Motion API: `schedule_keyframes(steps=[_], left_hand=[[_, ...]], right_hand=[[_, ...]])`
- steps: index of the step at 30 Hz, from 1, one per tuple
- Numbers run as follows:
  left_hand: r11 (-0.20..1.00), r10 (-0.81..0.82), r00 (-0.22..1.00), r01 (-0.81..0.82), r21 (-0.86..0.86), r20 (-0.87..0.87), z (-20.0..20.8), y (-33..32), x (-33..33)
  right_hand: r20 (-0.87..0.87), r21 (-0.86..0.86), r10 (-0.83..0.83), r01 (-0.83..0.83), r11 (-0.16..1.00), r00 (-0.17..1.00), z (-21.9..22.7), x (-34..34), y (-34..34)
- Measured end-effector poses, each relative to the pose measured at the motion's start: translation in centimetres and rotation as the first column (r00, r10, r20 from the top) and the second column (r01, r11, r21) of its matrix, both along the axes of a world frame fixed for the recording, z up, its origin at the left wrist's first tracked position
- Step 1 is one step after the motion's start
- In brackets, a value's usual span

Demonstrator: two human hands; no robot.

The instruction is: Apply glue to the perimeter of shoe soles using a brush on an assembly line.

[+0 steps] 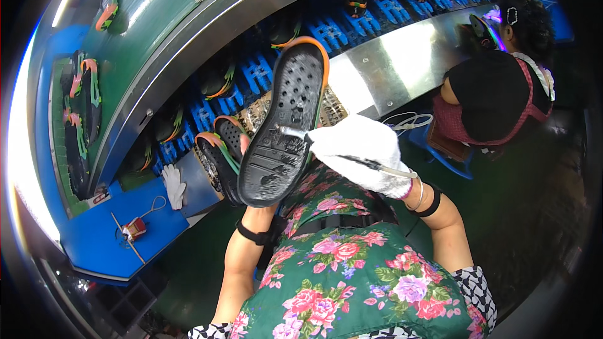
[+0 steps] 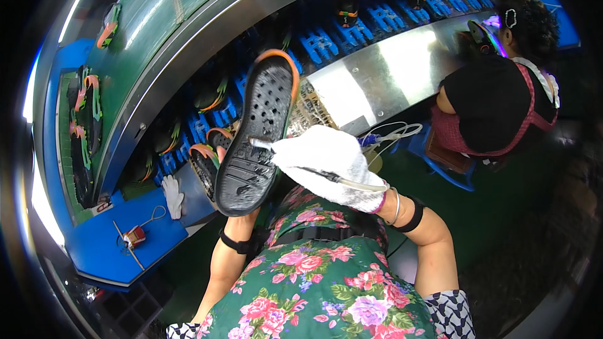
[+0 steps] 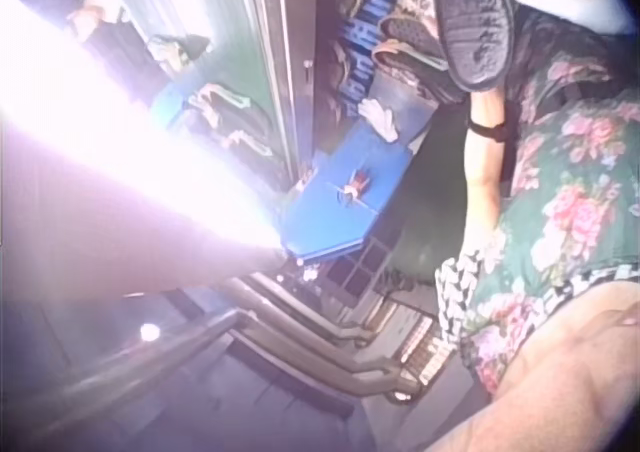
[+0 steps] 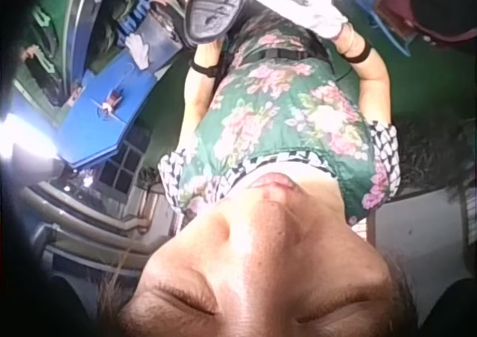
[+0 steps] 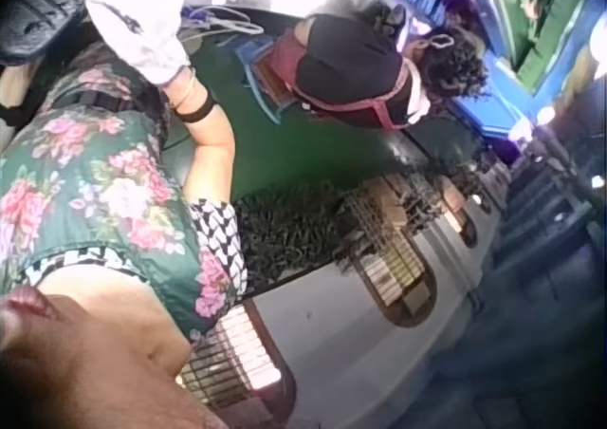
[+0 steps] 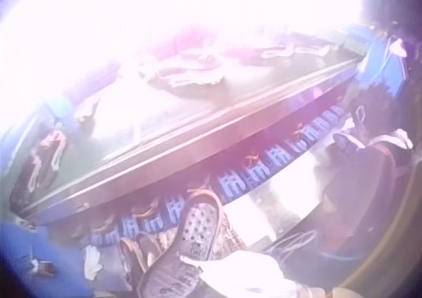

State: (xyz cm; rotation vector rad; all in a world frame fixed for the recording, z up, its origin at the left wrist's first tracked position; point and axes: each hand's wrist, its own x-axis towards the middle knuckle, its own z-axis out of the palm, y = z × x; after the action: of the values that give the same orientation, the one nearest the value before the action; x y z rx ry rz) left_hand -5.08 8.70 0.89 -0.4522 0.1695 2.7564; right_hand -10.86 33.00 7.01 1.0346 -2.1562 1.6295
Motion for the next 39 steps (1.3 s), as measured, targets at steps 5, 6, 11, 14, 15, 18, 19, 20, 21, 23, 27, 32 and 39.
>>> schedule_keyframes(steps=[5, 6, 11, 14, 15, 18, 19, 20, 21, 23, 27, 32, 39], left_hand=[[0.958, -0.113, 0.956, 0.178, 0.227, -0.271, -6.7, -0.9, 0.8], [0.99, -0.064, 0.998, 0.06, -0.13, -0.028, -6.5, 0.1, 1.0], [0.993, -0.03, 0.999, 0.032, 0.117, -0.024, -3.0, 2.6, -0.3], [0.95, -0.035, 0.998, 0.05, 0.31, -0.054, -2.8, 3.3, -0.3], [0.972, -0.045, 0.996, 0.062, 0.228, -0.08, -2.7, 3.6, -0.2], [0.995, -0.094, 0.989, 0.096, 0.012, -0.112, -3.0, 3.4, 0.4], [0.986, -0.131, 0.985, 0.118, -0.121, -0.112, -3.4, 3.2, 0.8], [0.979, -0.144, 0.978, 0.118, -0.167, -0.152, -4.3, 3.1, 1.2], [0.887, -0.189, 0.981, 0.152, -0.436, -0.044, -2.2, 3.6, 0.8], [0.953, -0.149, 0.985, 0.118, -0.279, -0.091, -3.2, 3.6, 0.7], [0.907, -0.104, 0.994, 0.101, -0.408, 0.016, -1.5, 3.6, 0.0], [0.906, -0.138, 0.99, 0.126, -0.405, -0.001, -3.2, 2.8, 0.3], [0.978, -0.012, 0.994, 0.034, 0.207, -0.108, -4.3, 2.2, -0.5]], right_hand=[[0.012, -0.013, -0.109, 0.109, 0.994, 0.994, 1.9, -0.2, -0.5], [-0.033, -0.003, -0.142, 0.142, 0.99, 0.989, 2.0, -0.4, -0.6], [-0.072, 0.063, -0.11, 0.115, 0.991, 0.991, 2.9, -1.2, -1.1], [-0.121, 0.122, -0.105, 0.12, 0.985, 0.987, 2.2, -1.7, -1.5], [-0.159, 0.172, -0.11, 0.137, 0.975, 0.981, 1.9, -1.8, -1.6], [-0.096, 0.111, -0.1, 0.111, 0.988, 0.99, 2.5, -1.6, -2.9], [-0.065, 0.079, -0.094, 0.099, 0.992, 0.993, 2.7, -1.4, -3.5], [-0.033, 0.047, -0.087, 0.088, 0.995, 0.996, 2.8, -1.2, -3.9], [-0.002, 0.014, -0.076, 0.076, 0.997, 0.997, 2.8, -1.2, -4.1], [0.021, -0.046, -0.062, 0.063, 0.997, 0.998, 3.0, -1.2, -4.1], [0.024, -0.139, -0.062, 0.065, 0.988, 0.998, 2.2, -1.7, -3.7], [-0.024, 0.052, -0.054, 0.055, 0.997, 0.998, 1.3, -0.6, -3.8], [0.011, -0.069, -0.114, 0.114, 0.991, 0.993, 0.6, -0.8, -3.9]])
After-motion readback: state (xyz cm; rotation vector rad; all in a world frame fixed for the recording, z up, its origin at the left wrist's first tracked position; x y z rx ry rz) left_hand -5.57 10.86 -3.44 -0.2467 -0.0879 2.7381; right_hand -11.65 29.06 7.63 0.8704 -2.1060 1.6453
